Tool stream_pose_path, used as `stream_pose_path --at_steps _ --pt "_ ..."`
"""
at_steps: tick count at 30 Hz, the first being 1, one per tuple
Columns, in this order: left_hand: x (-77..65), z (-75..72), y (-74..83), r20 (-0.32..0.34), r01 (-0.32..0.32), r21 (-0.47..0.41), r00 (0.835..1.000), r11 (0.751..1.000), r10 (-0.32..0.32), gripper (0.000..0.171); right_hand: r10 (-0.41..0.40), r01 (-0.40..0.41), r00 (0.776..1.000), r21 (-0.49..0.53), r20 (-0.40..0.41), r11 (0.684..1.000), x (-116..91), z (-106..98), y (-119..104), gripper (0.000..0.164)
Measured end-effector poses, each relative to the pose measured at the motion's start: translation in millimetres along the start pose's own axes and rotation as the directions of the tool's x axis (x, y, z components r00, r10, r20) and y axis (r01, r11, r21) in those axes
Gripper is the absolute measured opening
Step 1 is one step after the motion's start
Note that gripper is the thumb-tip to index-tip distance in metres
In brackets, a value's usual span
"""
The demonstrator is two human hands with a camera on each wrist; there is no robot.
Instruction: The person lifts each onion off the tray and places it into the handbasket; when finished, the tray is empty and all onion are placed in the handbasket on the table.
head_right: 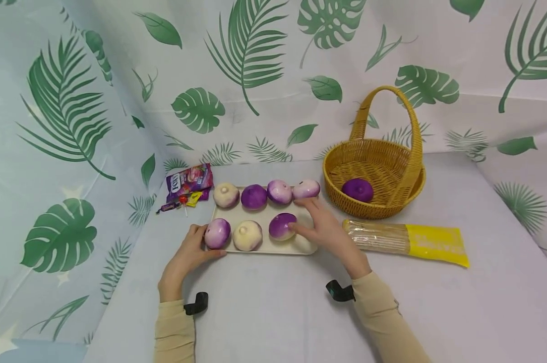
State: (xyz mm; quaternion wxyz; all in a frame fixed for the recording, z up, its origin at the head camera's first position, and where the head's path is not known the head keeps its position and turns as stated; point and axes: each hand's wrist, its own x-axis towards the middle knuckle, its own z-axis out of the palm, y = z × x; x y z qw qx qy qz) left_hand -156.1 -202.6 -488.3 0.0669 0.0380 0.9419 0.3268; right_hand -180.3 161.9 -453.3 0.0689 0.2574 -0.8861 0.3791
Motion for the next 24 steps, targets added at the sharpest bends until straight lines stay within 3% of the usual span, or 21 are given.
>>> stream_pose_path --at_steps 9,16,24 --pt "0.6 -0.8 -1.4 -0.001 -0.005 0.015 1.0 1.0 0.005 0.094 -0.07 0.07 0.996 0.012 0.062 0.997 0 40 -1 0.073" --pt "-1.2 -1.5 -1.0 -0.007 0.008 0.022 1.0 1.0 -0.007 0.094 -0.108 0.109 0.993 -0.026 0.05 0.994 -2 46 -2 0.066" --pt "1.3 2.2 -0.7 -0.001 0.003 0.013 1.0 1.0 -0.003 0.094 -0.075 0.078 0.996 -0.057 0.052 0.995 -6 40 -1 0.063"
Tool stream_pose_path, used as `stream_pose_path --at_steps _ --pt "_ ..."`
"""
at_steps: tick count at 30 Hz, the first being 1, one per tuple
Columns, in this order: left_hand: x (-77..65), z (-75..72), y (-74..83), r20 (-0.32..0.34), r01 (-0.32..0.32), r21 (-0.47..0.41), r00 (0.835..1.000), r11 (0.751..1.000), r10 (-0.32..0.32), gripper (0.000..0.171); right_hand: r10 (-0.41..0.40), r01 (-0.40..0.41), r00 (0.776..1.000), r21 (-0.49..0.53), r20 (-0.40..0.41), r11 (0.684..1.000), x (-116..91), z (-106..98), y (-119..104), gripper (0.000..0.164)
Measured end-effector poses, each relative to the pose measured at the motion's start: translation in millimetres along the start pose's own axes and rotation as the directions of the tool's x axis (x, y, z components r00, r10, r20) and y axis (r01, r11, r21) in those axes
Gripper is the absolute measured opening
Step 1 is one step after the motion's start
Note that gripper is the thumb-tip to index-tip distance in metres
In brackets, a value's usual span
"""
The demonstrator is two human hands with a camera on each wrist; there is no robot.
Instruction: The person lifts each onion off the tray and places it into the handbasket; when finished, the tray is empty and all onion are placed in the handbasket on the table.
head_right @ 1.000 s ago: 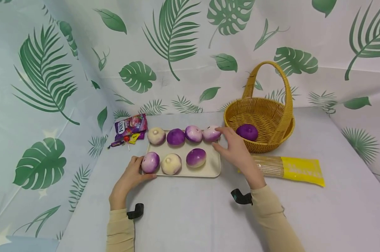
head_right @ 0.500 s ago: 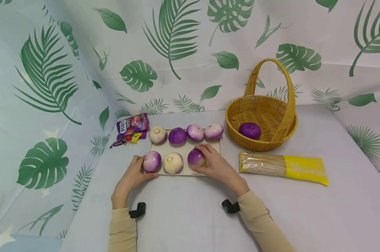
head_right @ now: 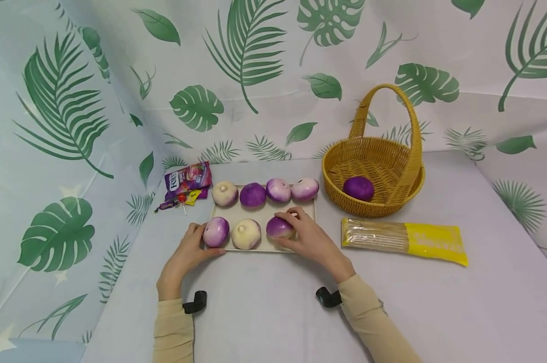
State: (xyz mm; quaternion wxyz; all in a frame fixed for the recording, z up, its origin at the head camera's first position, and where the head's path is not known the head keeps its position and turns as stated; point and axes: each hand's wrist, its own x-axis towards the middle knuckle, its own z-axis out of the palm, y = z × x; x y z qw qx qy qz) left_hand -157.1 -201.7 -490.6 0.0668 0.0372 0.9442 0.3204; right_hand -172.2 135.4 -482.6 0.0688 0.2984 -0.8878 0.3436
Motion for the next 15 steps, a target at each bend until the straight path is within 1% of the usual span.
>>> stream_pose_path --at_steps 3,7,9,11,15 --pt "0.9 0.6 -1.1 -0.003 -0.009 0.007 1.0 1.0 0.009 0.094 0.022 -0.022 1.0 0.01 -0.006 1.0 0 -8 -1 0.063" --pt "0.8 1.3 -0.7 0.001 -0.017 0.008 1.0 1.0 0.017 0.094 0.071 -0.069 0.997 0.051 -0.034 0.996 1 -25 1 0.063" --pt "0.3 1.2 -0.1 0.006 -0.013 0.009 1.0 1.0 0.013 0.094 0.097 -0.094 0.993 0.058 -0.065 0.994 3 -37 2 0.064" --pt "-0.5 0.6 0.7 0.005 -0.01 0.007 1.0 1.0 0.01 0.093 0.121 -0.118 0.987 0.042 -0.105 0.992 6 -52 3 0.064" --pt "-0.9 -0.6 -0.3 0.003 -0.008 0.014 1.0 1.0 0.008 0.093 0.178 -0.184 0.965 -0.015 -0.194 0.983 12 -83 11 0.064"
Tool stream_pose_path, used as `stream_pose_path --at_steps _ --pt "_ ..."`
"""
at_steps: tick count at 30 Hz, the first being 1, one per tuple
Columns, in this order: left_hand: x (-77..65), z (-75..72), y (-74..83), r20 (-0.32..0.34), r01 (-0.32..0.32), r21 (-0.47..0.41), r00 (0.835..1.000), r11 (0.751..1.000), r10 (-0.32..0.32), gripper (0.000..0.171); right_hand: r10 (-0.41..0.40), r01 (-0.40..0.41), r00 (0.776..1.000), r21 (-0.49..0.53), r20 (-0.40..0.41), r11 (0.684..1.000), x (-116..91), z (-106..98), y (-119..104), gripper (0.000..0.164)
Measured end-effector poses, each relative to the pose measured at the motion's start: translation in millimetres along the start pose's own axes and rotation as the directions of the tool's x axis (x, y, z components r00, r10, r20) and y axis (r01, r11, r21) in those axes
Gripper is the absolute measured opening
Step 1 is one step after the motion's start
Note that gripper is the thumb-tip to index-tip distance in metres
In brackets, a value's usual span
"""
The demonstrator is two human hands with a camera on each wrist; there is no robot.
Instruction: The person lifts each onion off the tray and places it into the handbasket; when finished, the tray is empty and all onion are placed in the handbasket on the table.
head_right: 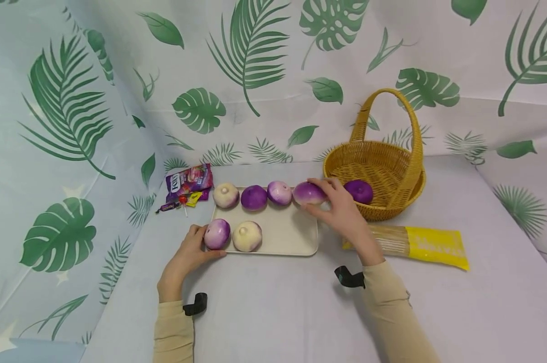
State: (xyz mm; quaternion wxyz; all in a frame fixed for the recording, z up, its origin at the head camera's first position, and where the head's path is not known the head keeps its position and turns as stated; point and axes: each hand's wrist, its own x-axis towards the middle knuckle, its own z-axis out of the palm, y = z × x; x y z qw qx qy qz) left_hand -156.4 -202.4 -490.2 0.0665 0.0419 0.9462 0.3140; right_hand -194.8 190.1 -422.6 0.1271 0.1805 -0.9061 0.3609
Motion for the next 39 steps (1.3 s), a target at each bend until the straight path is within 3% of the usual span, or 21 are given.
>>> stream_pose_path --at_steps 4,8,15,22,29,35,39 --pt "-0.4 0.2 -1.9 -0.004 -0.008 0.0 1.0 1.0 0.008 0.093 0.104 -0.105 0.991 -0.007 -0.088 0.994 5 -20 16 0.064" --pt "-1.3 2.8 -2.3 0.001 -0.009 -0.014 1.0 1.0 0.009 0.093 0.214 -0.222 0.964 -0.036 -0.157 0.974 3 -29 31 0.067" --pt "-5.6 6.4 -6.5 -0.009 0.002 -0.017 1.0 1.0 -0.002 0.094 0.247 -0.26 0.956 -0.066 -0.161 0.963 2 -29 41 0.071" --pt "-3.8 5.2 -6.8 -0.019 -0.01 -0.013 1.0 1.0 0.009 0.093 0.209 -0.229 0.949 -0.061 -0.235 0.972 4 -31 45 0.067" --pt "-1.7 1.4 -2.9 -0.016 -0.006 -0.009 1.0 1.0 0.005 0.093 0.183 -0.198 0.955 -0.044 -0.232 0.979 4 -32 33 0.056" --pt "0.9 2.0 -2.6 -0.024 -0.015 0.016 1.0 1.0 0.015 0.093 0.03 -0.028 0.986 0.011 -0.162 1.0 9 -7 10 0.049" --pt "1.1 1.7 -2.9 -0.022 -0.01 0.017 1.0 1.0 0.011 0.092 -0.103 0.107 0.99 0.031 -0.093 0.994 13 21 -12 0.048"
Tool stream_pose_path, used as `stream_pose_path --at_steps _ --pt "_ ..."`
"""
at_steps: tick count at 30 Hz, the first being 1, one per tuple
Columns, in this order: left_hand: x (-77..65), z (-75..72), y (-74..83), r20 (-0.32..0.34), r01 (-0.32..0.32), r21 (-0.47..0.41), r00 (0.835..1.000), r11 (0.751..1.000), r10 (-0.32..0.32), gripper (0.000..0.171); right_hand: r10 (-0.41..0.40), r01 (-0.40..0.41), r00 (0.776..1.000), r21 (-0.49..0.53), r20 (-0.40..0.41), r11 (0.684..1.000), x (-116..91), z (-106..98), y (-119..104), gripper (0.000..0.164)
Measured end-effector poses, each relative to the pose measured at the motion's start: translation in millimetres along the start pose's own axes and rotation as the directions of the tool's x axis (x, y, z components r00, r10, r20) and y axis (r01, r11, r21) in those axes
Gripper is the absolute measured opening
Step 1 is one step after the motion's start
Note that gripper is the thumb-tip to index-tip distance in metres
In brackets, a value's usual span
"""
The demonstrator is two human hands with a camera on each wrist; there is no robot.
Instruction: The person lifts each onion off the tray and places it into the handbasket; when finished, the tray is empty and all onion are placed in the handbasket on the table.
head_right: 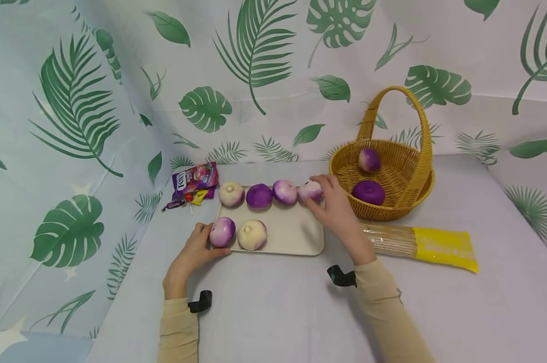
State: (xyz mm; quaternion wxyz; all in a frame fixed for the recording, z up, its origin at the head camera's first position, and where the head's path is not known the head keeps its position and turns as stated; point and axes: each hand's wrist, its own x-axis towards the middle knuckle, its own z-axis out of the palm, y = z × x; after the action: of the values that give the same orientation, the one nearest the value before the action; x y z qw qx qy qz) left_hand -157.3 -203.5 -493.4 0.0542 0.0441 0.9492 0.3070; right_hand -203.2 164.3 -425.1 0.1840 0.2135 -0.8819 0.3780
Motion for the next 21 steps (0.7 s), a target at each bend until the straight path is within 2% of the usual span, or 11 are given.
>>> stream_pose_path --at_steps 4,9,12,16,21 --pt "0.1 -0.6 0.2 -0.003 0.001 -0.01 1.0 1.0 -0.001 0.091 -0.083 0.078 0.992 0.051 0.094 0.996 -2 32 -20 0.051" --pt "1.1 -1.2 -1.6 -0.001 -0.002 -0.004 1.0 1.0 0.002 0.092 -0.115 0.091 0.97 0.12 0.214 0.989 -17 76 -37 0.061" --pt "2.0 -0.6 -1.8 0.0 0.003 0.005 1.0 1.0 -0.003 0.093 -0.125 0.099 0.955 0.109 0.269 0.989 -28 98 -42 0.067" --pt "2.7 -0.9 -1.2 0.002 -0.004 0.009 1.0 1.0 0.004 0.094 -0.119 0.093 0.951 0.104 0.284 0.99 -37 113 -45 0.07" --pt "2.3 -1.8 0.2 0.002 0.001 0.004 1.0 1.0 -0.001 0.093 -0.124 0.085 0.946 0.141 0.299 0.986 -35 121 -46 0.07"
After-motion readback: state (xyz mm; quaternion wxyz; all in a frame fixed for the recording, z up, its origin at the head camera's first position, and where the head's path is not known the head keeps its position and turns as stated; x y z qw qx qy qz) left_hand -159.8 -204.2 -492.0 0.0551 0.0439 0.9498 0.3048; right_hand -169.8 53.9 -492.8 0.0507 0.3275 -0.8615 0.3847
